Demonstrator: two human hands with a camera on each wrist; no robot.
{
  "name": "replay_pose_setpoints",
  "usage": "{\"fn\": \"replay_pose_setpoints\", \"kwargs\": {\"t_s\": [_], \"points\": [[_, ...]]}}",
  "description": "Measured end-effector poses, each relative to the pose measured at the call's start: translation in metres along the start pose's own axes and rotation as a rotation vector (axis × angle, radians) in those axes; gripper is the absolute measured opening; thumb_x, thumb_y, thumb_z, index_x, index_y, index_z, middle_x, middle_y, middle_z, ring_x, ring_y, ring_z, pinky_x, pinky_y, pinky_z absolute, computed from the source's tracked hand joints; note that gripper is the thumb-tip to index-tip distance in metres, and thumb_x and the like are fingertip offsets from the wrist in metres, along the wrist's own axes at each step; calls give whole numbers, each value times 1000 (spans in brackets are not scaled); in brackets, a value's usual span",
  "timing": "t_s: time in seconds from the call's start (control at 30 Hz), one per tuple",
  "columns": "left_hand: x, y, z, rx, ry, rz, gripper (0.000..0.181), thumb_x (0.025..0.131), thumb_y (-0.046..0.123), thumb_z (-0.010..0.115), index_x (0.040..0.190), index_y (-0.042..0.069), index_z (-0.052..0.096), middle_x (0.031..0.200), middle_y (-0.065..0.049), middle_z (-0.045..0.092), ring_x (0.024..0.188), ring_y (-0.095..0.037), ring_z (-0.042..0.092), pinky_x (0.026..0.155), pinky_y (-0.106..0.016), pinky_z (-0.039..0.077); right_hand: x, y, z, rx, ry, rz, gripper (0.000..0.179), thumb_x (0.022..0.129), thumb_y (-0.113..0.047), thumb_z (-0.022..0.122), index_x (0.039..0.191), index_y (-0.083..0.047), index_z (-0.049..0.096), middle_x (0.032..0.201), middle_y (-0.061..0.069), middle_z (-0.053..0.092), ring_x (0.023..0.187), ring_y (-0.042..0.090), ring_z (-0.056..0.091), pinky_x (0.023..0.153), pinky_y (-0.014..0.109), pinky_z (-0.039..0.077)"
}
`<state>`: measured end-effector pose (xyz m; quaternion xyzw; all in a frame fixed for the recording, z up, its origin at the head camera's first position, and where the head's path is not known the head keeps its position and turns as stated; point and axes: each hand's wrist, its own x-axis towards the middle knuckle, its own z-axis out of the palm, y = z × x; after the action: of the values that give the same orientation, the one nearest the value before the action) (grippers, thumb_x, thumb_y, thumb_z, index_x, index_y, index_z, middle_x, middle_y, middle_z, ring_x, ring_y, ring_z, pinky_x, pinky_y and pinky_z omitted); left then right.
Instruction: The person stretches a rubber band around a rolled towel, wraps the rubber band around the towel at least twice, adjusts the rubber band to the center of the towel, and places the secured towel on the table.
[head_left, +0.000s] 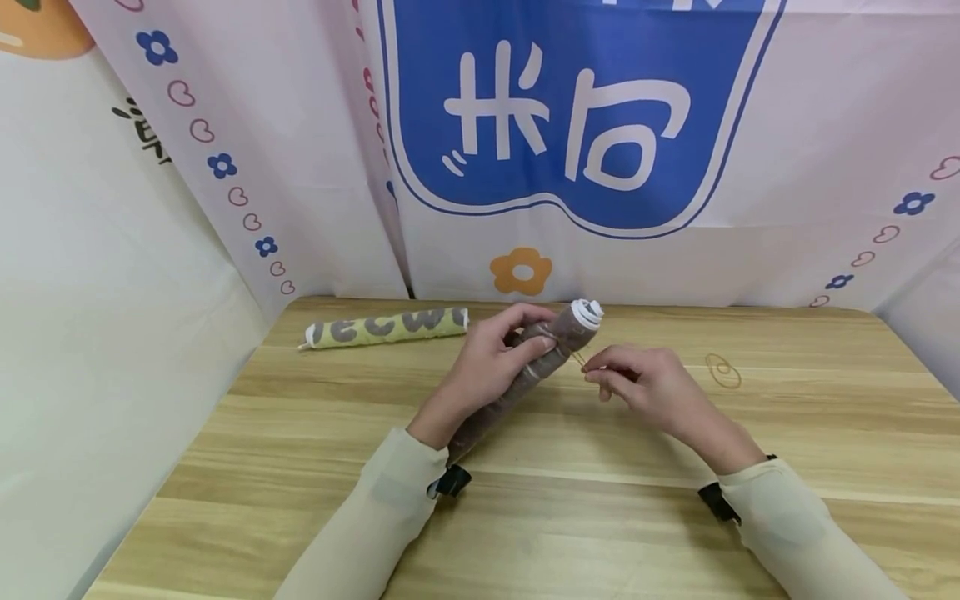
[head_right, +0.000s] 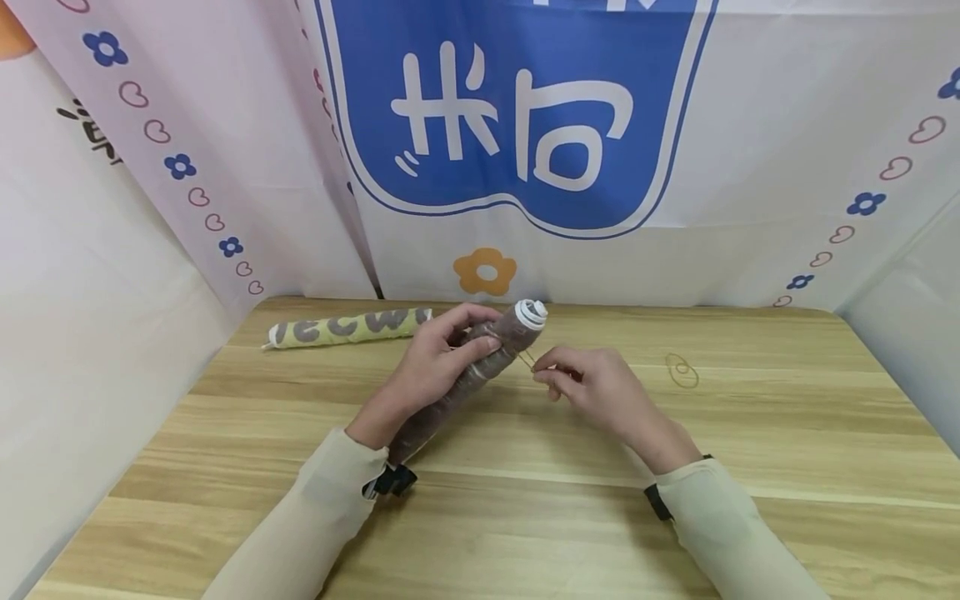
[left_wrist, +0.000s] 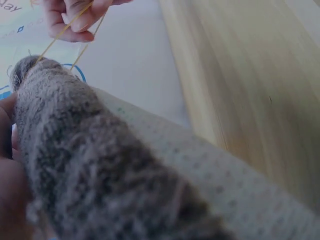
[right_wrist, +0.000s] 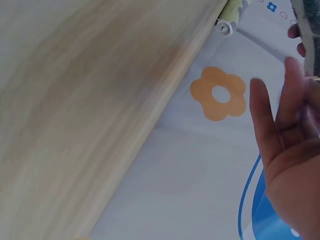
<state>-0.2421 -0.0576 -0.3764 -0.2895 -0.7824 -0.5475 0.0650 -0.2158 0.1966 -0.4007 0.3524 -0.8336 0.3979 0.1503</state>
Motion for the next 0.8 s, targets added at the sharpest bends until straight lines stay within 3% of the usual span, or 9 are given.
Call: {"fn": "replay_pose_setpoints", "kwargs": {"t_s": [0.17,0.33,0.5,0.6,0.7,0.8], "points": [[0,1,-1,-48,-12,2,26,103,11,69,129,9,72,118,-3,74,90,-17,67,75,-33,54,0,4,1,-11,-23,-90,24,87,12,80,102,-5,82,83,-5,78,64,4,66,58,18,52],[0,1,-1,-68,-13,6,26,103,9,69,129,7,72,118,-5,74,89,-18,67,73,-32,54,-2,2,1,44,-10,-62,23,85,11,81,104,-1,83,86,-2,80,62,4,68,55,18,53],[0,1,-3,-81,13,-15,27,103,10,69,129,7,71,118,-7,73,92,-20,67,77,-34,54,-1,-3,1,219,-39,-58,25,84,10,82,104,-5,84,85,-4,77,61,7,61,52,20,49],[0,0,-4,-71,41,-31,27,103,10,70,129,7,71,118,-8,73,95,-21,66,79,-34,53,1,-5,3,355,-89,-97,26,85,11,81,105,-5,84,90,2,75,65,11,59,53,22,49],[1,-1,-4,-50,69,-37,26,103,9,70,128,7,72,120,-8,72,98,-21,65,80,-34,53,2,-9,4,437,-108,-115,25,86,10,80,105,-5,84,98,7,74,80,16,65,63,24,54],[2,-4,-4,-29,92,-29,25,102,9,71,127,7,73,121,-6,73,101,-20,66,81,-34,54,2,-15,3,511,-70,-126,25,86,13,80,104,-2,84,104,12,71,94,21,67,74,26,57]]}}
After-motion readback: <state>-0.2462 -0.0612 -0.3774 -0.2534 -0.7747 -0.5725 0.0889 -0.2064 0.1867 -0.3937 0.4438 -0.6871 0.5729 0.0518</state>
